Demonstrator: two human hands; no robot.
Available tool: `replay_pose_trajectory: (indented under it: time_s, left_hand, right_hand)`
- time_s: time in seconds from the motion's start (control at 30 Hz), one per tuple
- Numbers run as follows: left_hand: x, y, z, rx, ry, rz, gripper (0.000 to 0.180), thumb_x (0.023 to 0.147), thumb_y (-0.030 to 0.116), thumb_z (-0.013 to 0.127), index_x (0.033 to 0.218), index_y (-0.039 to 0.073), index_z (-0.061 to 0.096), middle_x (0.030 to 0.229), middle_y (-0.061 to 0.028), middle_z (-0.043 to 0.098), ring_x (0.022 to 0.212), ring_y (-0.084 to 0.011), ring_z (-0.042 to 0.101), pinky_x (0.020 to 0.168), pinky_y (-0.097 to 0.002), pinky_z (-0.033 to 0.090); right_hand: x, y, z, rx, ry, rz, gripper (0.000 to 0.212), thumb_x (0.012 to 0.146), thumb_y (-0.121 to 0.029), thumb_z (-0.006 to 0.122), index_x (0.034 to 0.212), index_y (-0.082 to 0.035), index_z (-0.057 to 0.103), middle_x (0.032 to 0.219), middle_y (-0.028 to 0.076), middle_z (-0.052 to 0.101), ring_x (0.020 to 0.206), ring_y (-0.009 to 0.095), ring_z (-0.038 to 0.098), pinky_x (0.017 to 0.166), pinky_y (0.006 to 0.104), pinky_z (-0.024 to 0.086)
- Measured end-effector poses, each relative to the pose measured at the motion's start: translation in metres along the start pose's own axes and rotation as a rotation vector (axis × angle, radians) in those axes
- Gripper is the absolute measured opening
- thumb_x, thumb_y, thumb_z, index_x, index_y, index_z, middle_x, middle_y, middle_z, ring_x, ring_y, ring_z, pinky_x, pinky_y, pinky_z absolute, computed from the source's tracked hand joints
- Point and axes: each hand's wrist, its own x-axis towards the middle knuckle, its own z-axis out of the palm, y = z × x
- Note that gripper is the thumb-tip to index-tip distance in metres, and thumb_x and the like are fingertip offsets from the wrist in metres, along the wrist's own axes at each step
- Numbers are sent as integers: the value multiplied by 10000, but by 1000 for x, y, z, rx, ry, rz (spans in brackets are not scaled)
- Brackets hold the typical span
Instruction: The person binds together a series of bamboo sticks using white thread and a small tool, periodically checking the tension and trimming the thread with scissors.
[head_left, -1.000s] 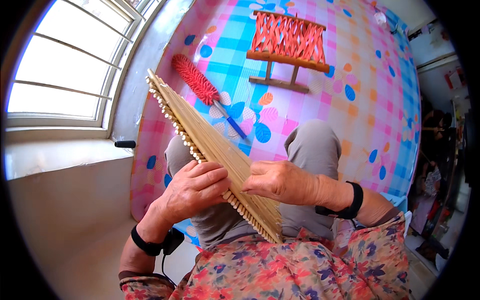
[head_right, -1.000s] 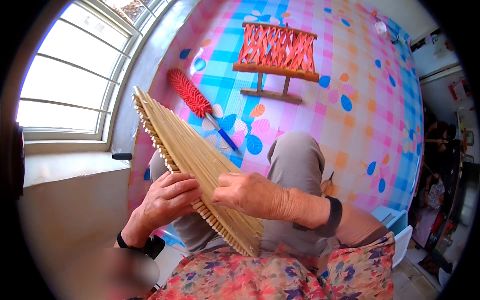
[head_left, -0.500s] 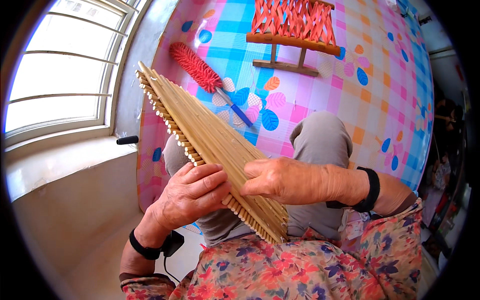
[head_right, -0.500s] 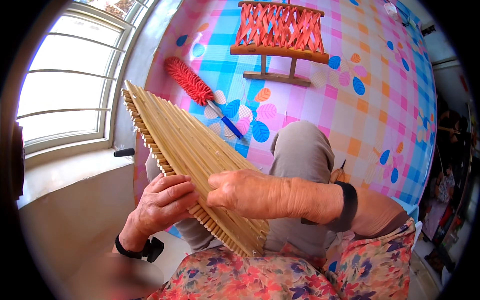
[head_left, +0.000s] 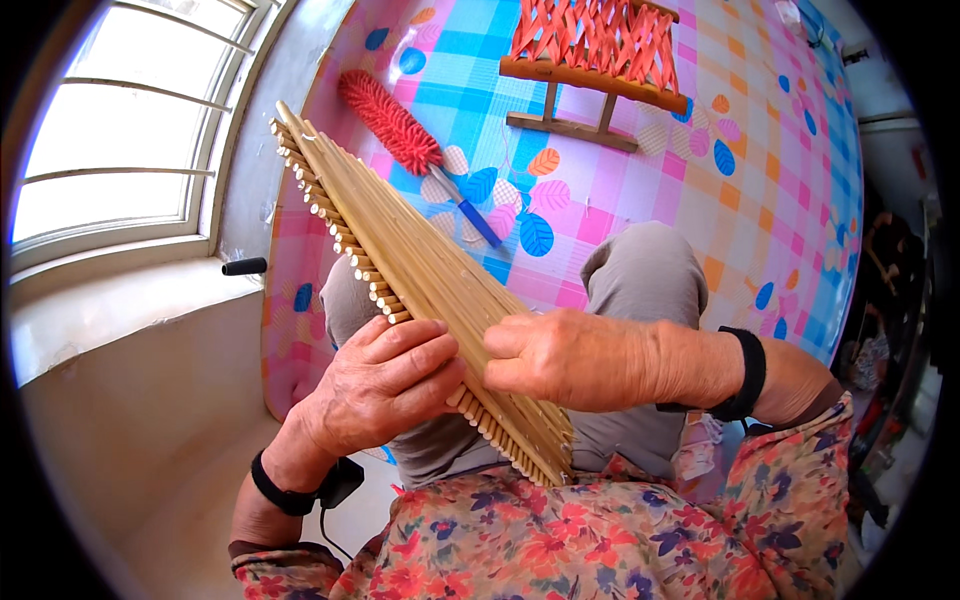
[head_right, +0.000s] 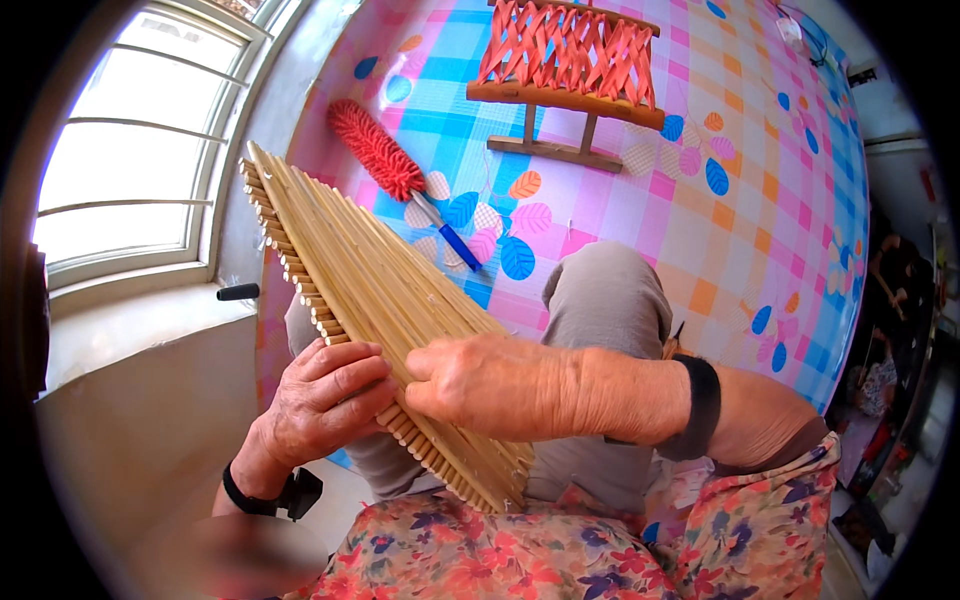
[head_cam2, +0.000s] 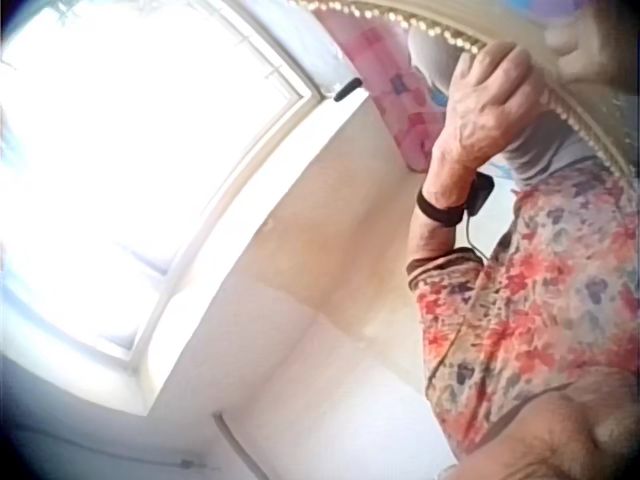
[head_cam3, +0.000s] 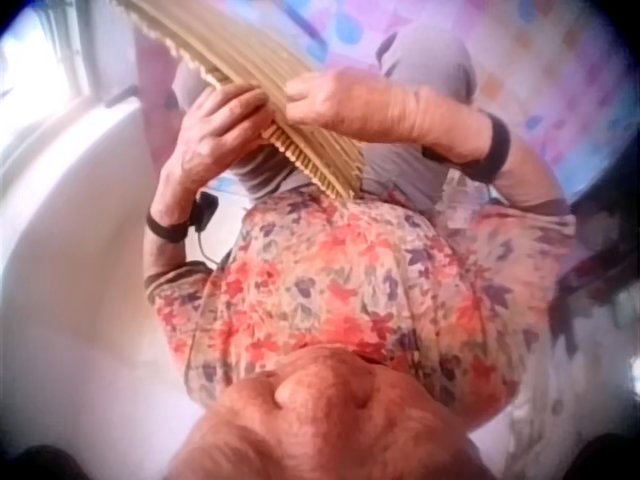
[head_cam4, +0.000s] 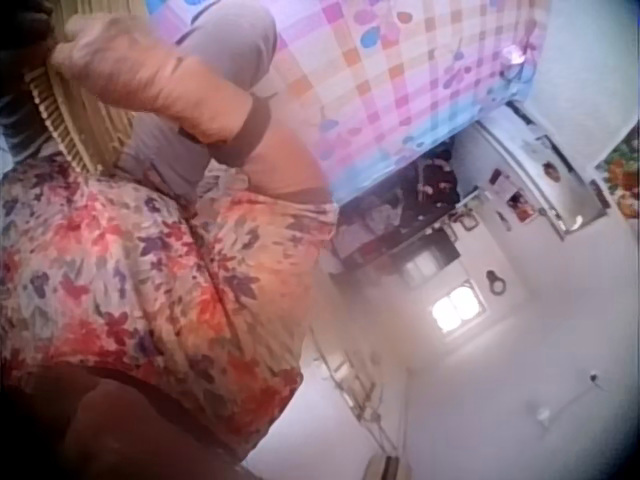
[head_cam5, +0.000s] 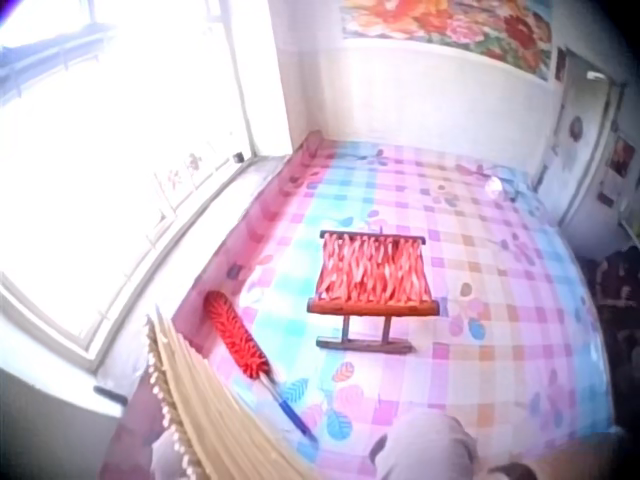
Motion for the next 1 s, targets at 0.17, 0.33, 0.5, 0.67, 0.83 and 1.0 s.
replay_pose_trajectory:
  time_s: [0.17, 0.33, 0.5, 0.67, 0.83, 1.0]
  left_hand:
    - [3, 0, 3, 8, 35, -8, 326, 676, 214, 708, 952, 63, 618, 1035, -65, 579, 981, -219, 568, 702, -337, 452]
    - [8, -3, 5, -25, 35, -4, 312, 659, 207, 714, 930, 78, 627, 1024, -64, 575, 977, -237, 574, 741, -348, 477]
    - [12, -10, 7, -97, 15, 16, 290, 690, 201, 695, 920, 67, 580, 985, -54, 548, 954, -218, 547, 778, -338, 461]
    - [18, -21, 16, -89, 120, 72, 209, 725, 213, 640, 867, 73, 579, 878, -37, 516, 871, -203, 529, 734, -328, 457]
    - [20, -24, 23, -61, 179, 160, 148, 715, 222, 608, 773, 89, 582, 801, -30, 498, 850, -192, 517, 723, -319, 460]
    - [18, -25, 33, -51, 278, 212, 163, 693, 265, 618, 741, 110, 616, 798, -17, 519, 843, -187, 516, 726, -308, 461]
  right_hand:
    - [-3, -2, 5, -20, 22, 3, 75, 782, -71, 539, 821, -15, 510, 834, 127, 504, 816, 290, 572, 688, 362, 495]
    - [-9, 3, 6, -99, 53, 28, 69, 781, -69, 542, 830, -31, 512, 811, 111, 492, 797, 280, 563, 656, 356, 483]
    - [-15, 2, -24, -256, -32, 26, 111, 790, -74, 562, 899, -91, 576, 737, 81, 485, 697, 259, 560, 587, 345, 475]
    - [-22, -4, -35, -285, -159, 179, 170, 805, -58, 629, 969, -88, 661, 682, 89, 537, 625, 260, 570, 558, 326, 456]
    - [-17, -18, -36, -95, -139, 450, 202, 804, -12, 630, 991, -79, 668, 749, 87, 620, 628, 218, 603, 542, 302, 461]
    - [-12, -21, -35, -109, -159, 444, 215, 815, 43, 595, 995, -56, 660, 717, 71, 583, 592, 183, 567, 529, 282, 440]
